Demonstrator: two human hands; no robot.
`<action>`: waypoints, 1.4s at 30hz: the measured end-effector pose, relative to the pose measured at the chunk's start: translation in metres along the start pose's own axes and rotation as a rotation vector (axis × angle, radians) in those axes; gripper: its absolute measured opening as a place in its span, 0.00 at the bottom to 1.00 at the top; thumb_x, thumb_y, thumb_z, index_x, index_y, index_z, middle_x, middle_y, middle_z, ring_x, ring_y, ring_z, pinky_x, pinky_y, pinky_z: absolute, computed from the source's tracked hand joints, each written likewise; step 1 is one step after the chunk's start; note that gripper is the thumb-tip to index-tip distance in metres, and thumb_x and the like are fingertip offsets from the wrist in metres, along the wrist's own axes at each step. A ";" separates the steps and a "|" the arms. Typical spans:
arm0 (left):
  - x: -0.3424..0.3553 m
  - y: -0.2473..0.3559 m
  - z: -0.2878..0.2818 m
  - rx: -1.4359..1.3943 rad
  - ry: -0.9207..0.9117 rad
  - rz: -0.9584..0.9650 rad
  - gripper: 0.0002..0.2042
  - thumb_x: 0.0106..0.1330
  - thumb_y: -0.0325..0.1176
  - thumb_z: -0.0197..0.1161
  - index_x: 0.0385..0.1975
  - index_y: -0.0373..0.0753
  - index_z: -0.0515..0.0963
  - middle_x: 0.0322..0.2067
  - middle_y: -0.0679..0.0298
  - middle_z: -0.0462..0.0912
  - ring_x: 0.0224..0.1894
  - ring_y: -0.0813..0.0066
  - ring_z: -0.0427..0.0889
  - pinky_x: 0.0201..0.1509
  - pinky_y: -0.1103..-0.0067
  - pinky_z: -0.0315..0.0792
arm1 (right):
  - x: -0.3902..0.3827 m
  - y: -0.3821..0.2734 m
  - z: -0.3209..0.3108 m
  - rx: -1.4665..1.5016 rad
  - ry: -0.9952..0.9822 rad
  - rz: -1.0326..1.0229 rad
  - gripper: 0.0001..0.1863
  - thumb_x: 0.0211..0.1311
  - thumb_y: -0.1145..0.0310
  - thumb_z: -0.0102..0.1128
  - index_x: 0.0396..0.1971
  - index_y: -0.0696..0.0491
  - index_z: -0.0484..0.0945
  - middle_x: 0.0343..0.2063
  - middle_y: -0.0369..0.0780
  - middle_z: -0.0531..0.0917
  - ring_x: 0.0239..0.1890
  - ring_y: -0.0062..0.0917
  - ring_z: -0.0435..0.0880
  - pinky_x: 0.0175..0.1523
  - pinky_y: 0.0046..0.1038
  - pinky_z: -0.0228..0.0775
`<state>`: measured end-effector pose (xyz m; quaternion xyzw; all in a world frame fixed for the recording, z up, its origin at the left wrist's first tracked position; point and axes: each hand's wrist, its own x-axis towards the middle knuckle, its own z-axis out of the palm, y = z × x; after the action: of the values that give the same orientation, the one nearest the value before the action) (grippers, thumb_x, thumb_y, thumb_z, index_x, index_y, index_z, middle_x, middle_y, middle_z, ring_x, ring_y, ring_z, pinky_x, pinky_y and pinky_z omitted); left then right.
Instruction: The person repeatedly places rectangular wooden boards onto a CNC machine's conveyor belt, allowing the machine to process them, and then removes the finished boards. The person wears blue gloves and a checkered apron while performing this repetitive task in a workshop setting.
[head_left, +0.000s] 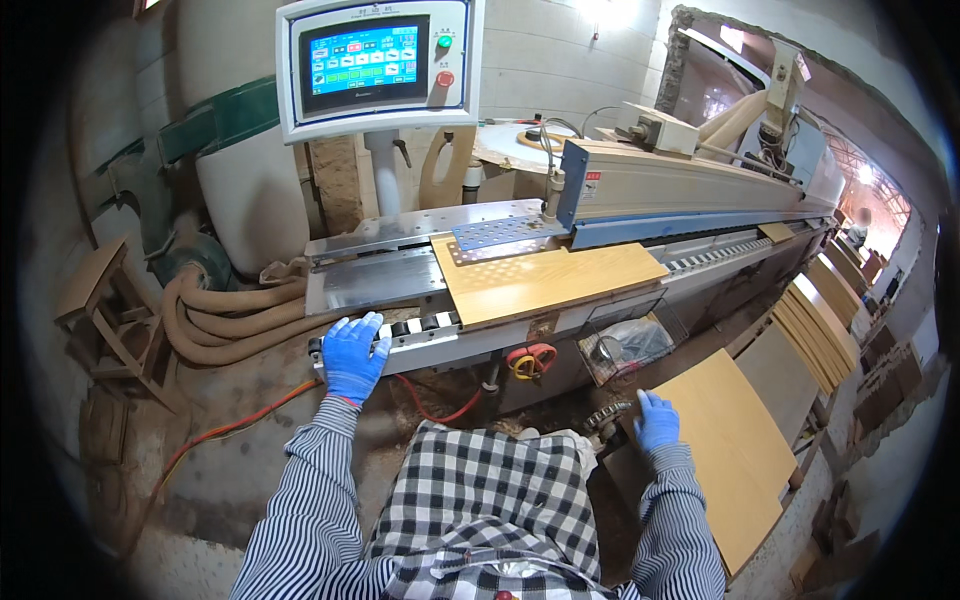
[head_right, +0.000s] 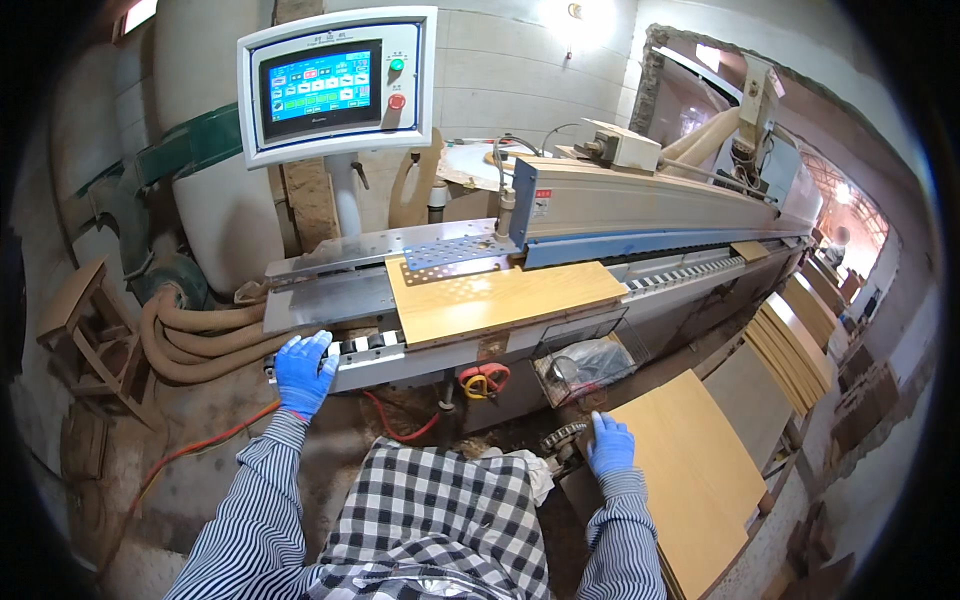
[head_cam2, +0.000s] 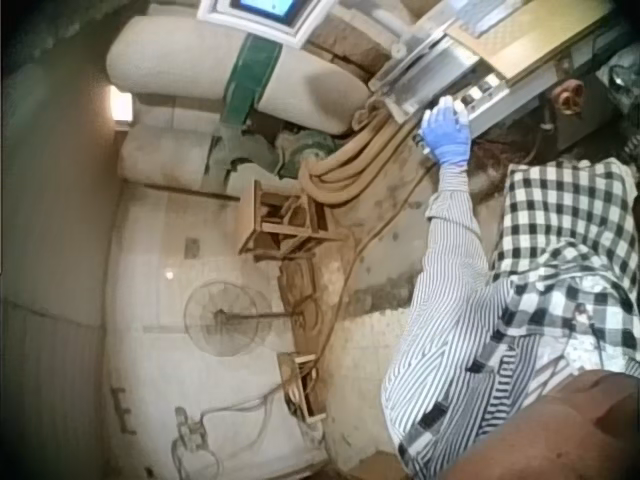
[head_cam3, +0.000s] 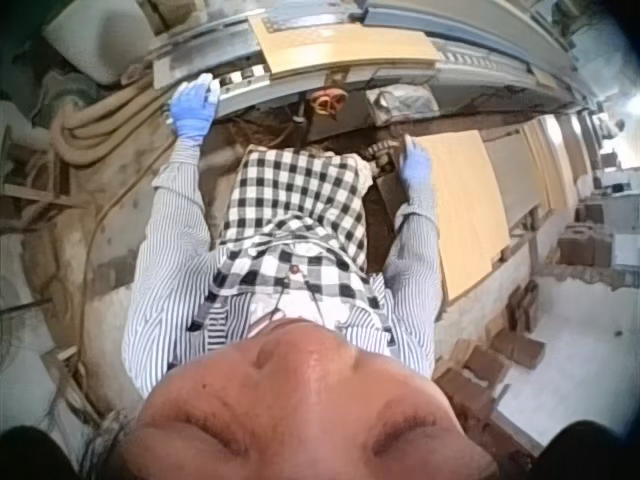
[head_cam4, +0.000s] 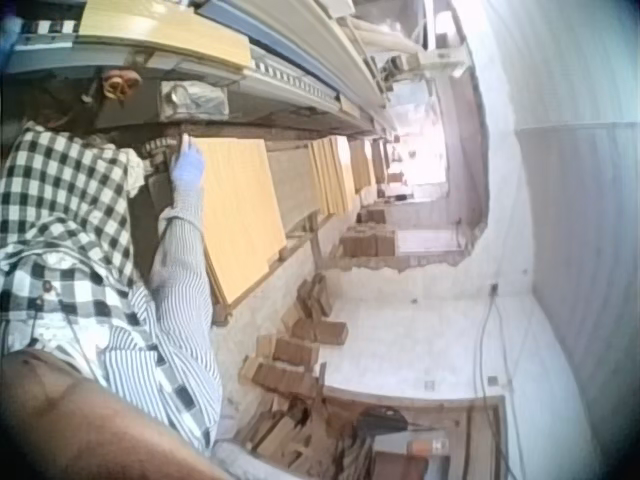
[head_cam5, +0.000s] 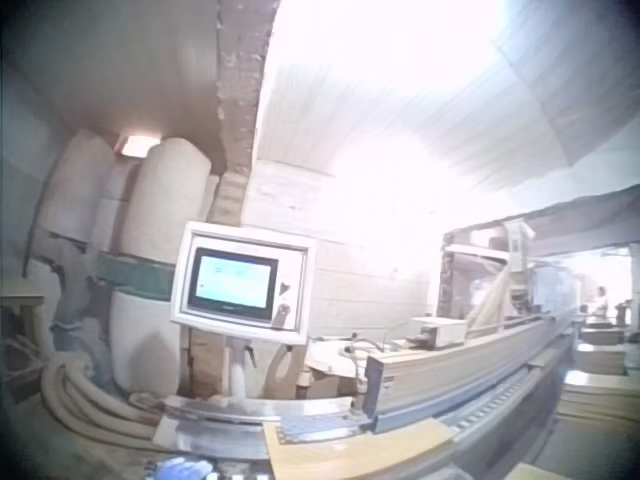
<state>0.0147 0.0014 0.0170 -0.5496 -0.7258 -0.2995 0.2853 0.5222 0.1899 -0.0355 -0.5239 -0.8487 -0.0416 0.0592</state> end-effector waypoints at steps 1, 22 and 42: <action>0.000 0.000 0.000 -0.002 0.003 0.003 0.18 0.59 0.41 0.62 0.48 0.41 0.78 0.47 0.60 0.81 0.50 0.64 0.79 0.62 0.66 0.65 | 0.002 -0.003 -0.006 0.025 -0.002 -0.008 0.30 0.54 0.67 0.57 0.60 0.48 0.68 0.60 0.41 0.71 0.54 0.38 0.73 0.58 0.38 0.66; 0.001 0.004 0.001 -0.001 0.035 -0.014 0.16 0.60 0.41 0.62 0.45 0.41 0.80 0.46 0.60 0.83 0.49 0.65 0.79 0.62 0.66 0.65 | -0.179 -0.010 0.027 1.879 0.339 1.080 0.21 0.61 0.47 0.61 0.34 0.53 0.79 0.25 0.36 0.82 0.23 0.19 0.77 0.29 0.20 0.72; -0.001 0.002 0.001 0.003 0.047 -0.018 0.15 0.59 0.40 0.63 0.43 0.41 0.80 0.46 0.61 0.83 0.49 0.65 0.79 0.62 0.65 0.64 | -0.264 0.043 0.078 2.380 0.684 1.161 0.17 0.56 0.51 0.66 0.37 0.47 0.78 0.28 0.35 0.84 0.19 0.25 0.75 0.25 0.28 0.70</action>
<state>0.0171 0.0017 0.0159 -0.5355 -0.7244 -0.3136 0.3003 0.6736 -0.0145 -0.1502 -0.3981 0.0256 0.6112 0.6835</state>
